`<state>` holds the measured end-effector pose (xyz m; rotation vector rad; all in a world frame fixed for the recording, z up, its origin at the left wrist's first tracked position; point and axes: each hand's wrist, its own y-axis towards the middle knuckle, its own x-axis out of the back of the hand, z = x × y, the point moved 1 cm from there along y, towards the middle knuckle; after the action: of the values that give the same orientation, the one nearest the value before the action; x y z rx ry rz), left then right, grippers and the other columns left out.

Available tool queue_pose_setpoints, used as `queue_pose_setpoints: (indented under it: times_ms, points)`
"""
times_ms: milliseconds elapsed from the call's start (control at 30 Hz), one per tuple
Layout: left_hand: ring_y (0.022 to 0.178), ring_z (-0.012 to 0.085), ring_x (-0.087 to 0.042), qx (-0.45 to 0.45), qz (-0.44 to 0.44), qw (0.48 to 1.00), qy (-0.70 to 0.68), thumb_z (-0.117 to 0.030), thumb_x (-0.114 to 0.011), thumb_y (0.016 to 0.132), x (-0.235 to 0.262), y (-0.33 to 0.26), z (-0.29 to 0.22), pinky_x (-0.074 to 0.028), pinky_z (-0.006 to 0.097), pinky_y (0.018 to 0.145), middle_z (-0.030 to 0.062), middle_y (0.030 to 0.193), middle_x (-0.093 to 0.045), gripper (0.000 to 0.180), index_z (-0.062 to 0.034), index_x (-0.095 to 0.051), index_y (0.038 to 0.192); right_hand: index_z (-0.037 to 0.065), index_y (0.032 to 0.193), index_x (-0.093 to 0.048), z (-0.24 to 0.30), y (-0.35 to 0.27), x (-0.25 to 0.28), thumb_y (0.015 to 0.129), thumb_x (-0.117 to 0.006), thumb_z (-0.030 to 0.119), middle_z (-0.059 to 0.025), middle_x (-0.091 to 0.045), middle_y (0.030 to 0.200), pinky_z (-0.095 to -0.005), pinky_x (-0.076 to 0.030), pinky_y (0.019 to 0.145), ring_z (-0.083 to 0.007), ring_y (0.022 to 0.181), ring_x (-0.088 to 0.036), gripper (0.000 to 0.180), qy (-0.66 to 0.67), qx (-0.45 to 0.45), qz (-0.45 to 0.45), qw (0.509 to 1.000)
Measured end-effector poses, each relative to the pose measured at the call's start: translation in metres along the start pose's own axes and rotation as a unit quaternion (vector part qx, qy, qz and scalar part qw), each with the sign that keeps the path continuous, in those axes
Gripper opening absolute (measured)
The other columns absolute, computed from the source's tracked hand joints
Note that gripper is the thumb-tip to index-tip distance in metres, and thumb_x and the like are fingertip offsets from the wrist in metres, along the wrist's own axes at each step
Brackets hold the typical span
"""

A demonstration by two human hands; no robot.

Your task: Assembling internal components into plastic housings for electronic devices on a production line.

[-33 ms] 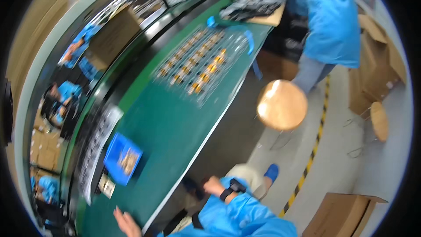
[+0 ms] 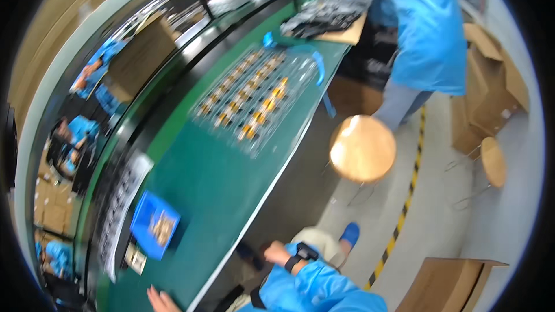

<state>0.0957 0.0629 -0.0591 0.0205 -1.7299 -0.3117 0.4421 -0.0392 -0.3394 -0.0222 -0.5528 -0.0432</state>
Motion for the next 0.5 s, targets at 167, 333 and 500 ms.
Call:
queue_pose_setpoints:
  times_ms: [167, 333, 500]
  points:
    - [0.113, 0.0429, -0.055, -0.131, -0.14, 0.972, 0.135, -0.037, -0.052, 0.097, 0.021, -0.01, -0.035, -0.045, 0.049, 0.096, 0.0271, 0.128, -0.054, 0.045, -0.0035, -0.06, 0.126, 0.001, 0.078, -0.066, 0.001, -0.021, 0.099, 0.079, -0.065, 0.02, -0.0116, -0.066, 0.068, -0.0361, -0.052, 0.056, -0.025, 0.062, -0.065, 0.019, 0.344, -0.358, -0.139, 0.857]
    - [0.12, 0.0384, -0.051, -0.047, -0.103, 0.978, 0.174, -0.037, -0.053, 0.096, 0.025, -0.014, -0.046, -0.04, 0.047, 0.102, 0.0229, 0.134, -0.051, 0.045, -0.0056, -0.059, 0.128, 0.004, 0.096, -0.065, 0.005, -0.06, 0.185, 0.09, -0.057, 0.021, -0.0051, -0.065, 0.079, -0.0267, -0.049, 0.054, -0.0138, 0.064, -0.059, 0.019, 0.43, -0.456, -0.165, 0.762]
    - [0.125, 0.0481, -0.043, -0.042, 0.002, 0.994, 0.098, -0.034, -0.049, 0.097, 0.044, 0.009, -0.071, -0.035, 0.053, 0.104, 0.0326, 0.138, -0.042, 0.053, 0.0041, -0.048, 0.133, 0.004, 0.094, -0.066, 0.027, -0.084, 0.256, 0.089, -0.058, 0.019, -0.0041, -0.063, 0.077, -0.0265, -0.047, 0.053, -0.013, 0.062, -0.058, 0.017, 0.357, -0.5, -0.014, 0.789]
